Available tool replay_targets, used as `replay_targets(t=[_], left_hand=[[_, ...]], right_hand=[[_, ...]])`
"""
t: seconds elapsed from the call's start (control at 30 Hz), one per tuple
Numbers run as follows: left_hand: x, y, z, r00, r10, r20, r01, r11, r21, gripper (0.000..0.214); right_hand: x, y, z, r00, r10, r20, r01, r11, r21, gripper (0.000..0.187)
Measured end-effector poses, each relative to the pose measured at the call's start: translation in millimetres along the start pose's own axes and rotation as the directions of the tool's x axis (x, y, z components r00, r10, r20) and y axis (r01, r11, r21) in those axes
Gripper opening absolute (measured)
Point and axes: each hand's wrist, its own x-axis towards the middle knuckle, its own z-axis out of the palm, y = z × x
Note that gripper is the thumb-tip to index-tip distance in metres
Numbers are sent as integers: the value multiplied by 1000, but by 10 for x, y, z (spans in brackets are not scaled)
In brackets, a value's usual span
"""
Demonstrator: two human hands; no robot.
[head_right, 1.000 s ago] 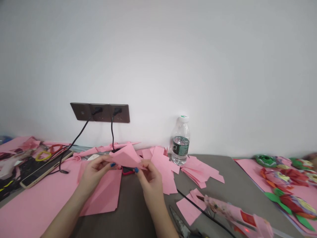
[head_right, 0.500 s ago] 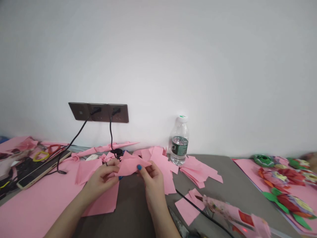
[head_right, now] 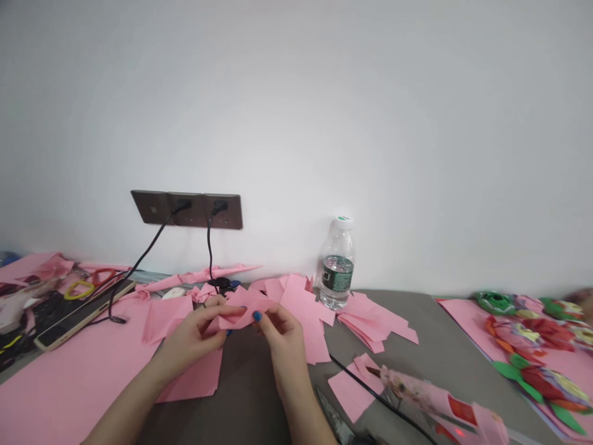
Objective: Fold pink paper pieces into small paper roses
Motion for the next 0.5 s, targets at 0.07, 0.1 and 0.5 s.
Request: replay_targets(t=[0.07, 0.1, 0.5], left_hand=[[4, 6, -9, 999, 37, -23, -37, 999, 10, 37], [12, 2, -14, 997, 58, -41, -57, 998, 16, 35], [24, -7, -32, 999, 37, 14, -37, 998, 59, 19]], right_hand=[[5, 19, -9, 1000, -2, 17, 3, 998, -55, 28], [8, 30, -15, 1000, 2, 20, 0, 997, -83, 28], [18, 72, -31, 994, -34, 102, 43, 995, -91, 26]])
